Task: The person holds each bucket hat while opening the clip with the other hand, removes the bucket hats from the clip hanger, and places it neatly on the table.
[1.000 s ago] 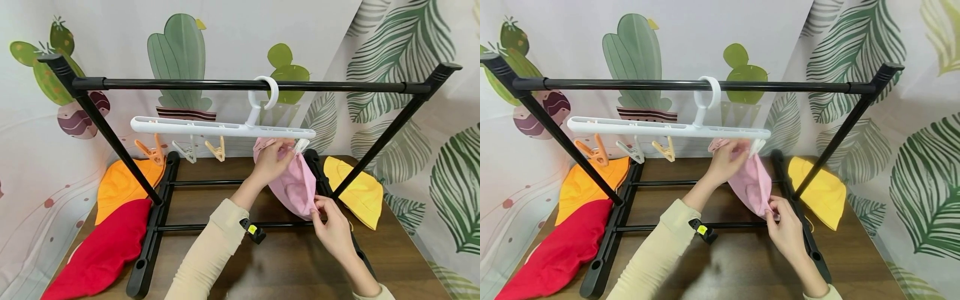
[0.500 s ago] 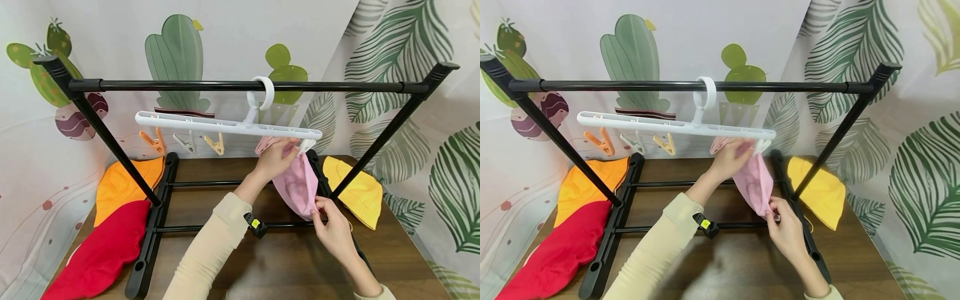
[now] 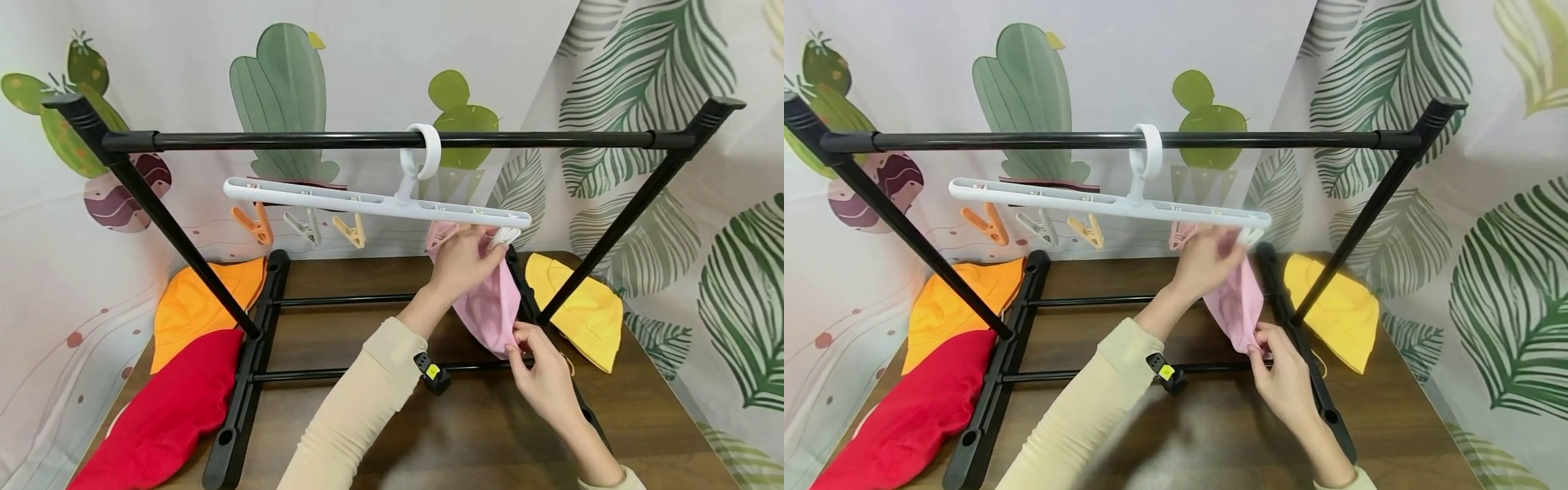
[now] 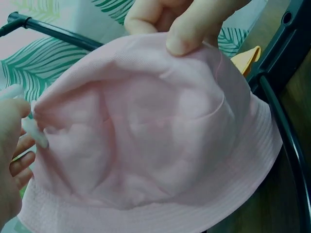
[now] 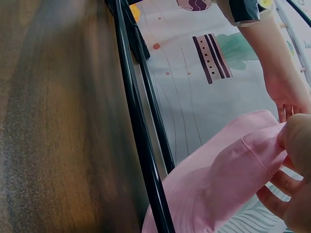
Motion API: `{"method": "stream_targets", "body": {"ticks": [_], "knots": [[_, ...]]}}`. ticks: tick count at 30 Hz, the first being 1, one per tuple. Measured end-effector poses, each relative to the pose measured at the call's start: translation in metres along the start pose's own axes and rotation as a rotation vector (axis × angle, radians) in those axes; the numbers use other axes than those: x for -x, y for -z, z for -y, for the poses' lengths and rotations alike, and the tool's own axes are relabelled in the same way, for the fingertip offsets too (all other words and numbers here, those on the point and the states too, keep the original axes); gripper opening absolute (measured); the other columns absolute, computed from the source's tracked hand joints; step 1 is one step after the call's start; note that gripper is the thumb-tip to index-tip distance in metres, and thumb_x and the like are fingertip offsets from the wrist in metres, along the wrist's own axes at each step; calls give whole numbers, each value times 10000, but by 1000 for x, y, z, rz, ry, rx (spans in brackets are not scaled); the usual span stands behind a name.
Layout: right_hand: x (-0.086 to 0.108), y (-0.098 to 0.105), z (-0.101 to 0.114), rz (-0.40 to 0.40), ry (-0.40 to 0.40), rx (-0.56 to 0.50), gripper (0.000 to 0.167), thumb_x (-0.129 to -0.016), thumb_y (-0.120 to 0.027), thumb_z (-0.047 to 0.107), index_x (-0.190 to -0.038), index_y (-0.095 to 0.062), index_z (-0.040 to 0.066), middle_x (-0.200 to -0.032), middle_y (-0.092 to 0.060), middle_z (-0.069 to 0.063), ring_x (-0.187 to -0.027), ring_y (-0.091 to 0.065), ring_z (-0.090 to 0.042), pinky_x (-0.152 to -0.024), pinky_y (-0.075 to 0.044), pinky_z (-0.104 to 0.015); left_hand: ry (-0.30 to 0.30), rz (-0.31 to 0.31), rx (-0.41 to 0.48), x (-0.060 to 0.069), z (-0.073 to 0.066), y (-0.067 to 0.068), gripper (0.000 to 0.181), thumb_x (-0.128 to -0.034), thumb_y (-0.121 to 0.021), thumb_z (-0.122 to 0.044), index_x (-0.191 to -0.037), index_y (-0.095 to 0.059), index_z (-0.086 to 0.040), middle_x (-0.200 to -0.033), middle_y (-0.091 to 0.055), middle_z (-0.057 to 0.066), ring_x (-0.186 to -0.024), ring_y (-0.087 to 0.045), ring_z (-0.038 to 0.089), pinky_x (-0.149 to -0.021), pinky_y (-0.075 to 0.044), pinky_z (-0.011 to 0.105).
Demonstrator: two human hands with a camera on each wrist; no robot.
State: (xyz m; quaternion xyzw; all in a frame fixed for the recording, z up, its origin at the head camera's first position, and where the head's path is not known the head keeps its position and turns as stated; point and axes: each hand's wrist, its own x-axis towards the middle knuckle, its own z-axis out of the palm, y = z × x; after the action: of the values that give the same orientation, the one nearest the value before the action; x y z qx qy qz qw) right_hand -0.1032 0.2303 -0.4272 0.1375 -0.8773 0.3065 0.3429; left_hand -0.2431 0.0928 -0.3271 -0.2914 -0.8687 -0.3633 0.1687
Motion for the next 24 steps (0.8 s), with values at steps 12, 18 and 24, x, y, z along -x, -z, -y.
{"method": "stream_targets", "body": {"ticks": [12,18,24], "knots": [[5,-6,2,9,5,1,153,-892,-574,218,-839,-562,75,-1063,-616,-86,-779,-513,-56,-663,-385,-117,110,-180,-213,1,-25,-15,392,-792,-650,-473,-1099,-635,-229,-1035,-639,-68,-999,-544,139,-718,-468,249],[6,-7,4,14,29,-2,287,-927,-493,329,-829,-559,67,-1061,-614,-97,-795,-520,-71,-668,-380,-122,149,-258,-281,2,-29,-22,439,-754,-683,-501,-1077,-628,-208,-1042,-638,-26,-900,-598,180,-673,-488,291],[8,-9,6,11,62,-16,299,-936,-475,327,-829,-567,64,-1048,-613,-86,-790,-515,-65,-674,-381,-118,173,-302,-304,4,-27,-29,485,-745,-706,-479,-1125,-605,-194,-1130,-615,-5,-837,-615,185,-642,-494,295]]}}
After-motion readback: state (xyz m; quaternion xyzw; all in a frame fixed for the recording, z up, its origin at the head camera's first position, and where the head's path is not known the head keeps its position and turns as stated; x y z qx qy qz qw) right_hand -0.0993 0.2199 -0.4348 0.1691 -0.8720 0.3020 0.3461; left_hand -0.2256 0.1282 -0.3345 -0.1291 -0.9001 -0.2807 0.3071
